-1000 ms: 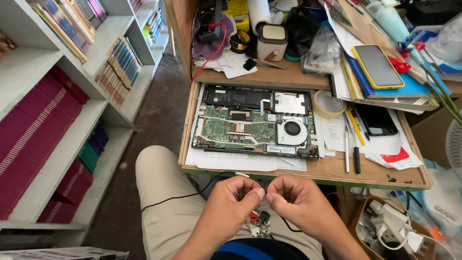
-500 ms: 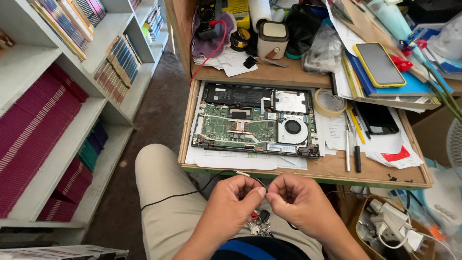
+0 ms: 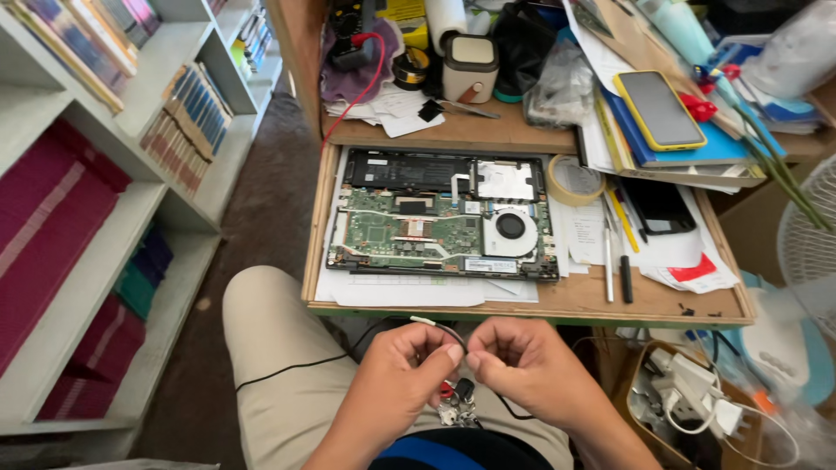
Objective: The person uses a multimeter probe to test points on a disassembled laptop motherboard. They repeatedly touch the probe to the board and adjust the probe wire with both hands.
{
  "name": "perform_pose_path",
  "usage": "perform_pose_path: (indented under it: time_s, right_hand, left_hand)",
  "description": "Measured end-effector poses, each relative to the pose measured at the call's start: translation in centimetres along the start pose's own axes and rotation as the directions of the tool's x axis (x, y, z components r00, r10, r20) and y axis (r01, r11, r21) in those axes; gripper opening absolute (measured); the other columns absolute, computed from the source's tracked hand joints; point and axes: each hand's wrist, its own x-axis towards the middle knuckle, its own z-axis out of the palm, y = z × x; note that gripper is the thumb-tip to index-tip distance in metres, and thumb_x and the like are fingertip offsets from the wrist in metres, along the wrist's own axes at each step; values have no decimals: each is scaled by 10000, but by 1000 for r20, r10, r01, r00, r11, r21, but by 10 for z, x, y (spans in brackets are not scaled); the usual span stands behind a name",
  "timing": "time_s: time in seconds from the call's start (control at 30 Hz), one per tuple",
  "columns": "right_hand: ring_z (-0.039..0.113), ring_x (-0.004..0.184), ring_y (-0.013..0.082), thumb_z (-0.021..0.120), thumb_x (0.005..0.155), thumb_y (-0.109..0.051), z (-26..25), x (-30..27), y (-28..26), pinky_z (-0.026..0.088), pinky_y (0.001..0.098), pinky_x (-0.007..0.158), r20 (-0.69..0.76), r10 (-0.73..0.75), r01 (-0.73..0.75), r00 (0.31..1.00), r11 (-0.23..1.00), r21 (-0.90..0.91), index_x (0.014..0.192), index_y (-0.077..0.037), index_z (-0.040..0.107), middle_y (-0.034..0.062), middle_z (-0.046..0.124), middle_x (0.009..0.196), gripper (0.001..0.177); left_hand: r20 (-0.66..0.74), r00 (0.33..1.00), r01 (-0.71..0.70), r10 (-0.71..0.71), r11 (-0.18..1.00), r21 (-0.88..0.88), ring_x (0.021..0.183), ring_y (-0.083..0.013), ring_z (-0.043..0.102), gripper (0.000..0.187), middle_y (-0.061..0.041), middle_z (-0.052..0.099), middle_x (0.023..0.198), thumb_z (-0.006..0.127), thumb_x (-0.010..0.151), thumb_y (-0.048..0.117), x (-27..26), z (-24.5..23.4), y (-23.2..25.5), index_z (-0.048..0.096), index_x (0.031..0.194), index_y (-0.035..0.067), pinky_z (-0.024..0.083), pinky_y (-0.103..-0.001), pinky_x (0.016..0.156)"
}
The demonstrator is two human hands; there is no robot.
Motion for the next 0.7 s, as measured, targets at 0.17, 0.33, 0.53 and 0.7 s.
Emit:
perform_pose_path:
  time_s: [0.17, 0.33, 0.53, 0.7]
  right_hand:
    - [380, 539, 43, 755, 909, -86, 1, -2, -2, 295, 240, 454, 24, -2, 2, 1000, 1000, -8, 756, -76, 688, -47, 503, 612, 167]
    - [361, 467, 41, 739, 923, -67, 4, -5, -9, 280, 241, 402, 18, 11, -11, 1000, 1000, 9, 762, -81, 659, -40, 484, 572, 180]
    - [436, 567, 44, 739, 905, -101, 2, -7, -9, 345, 244, 501, 31, -5, 6, 999, 999, -36, 774, -85, 690, -48, 565, 636, 140]
    - [565, 541, 92, 692, 920, -45, -1, -7, -17, 468, 241, 504, 85, -65, 55, 994, 992, 115, 804, -44, 679, 33, 650, 646, 116]
  left_hand:
    - [0, 1000, -4, 4, 1000, -8, 541, -120, 552, 91, -49, 649, 708, 719, 898, 85, 0, 1, -7, 760, 852, 19, 542, -267, 436]
    - [-1, 1000, -15, 15, 997, -69, 529, -129, 531, 77, -70, 692, 760, 732, 887, 39, 0, 1, -8, 768, 841, -12, 542, -277, 403]
    - [-20, 997, -82, 80, 993, -79, 430, -120, 512, 148, -75, 679, 677, 731, 918, 144, 4, -1, -14, 792, 932, 10, 505, -273, 426]
    - [-74, 995, -88, 61, 881, -464, 632, -206, 636, 152, -212, 676, 704, 757, 895, 46, 11, -4, -22, 740, 958, -91, 397, -250, 377]
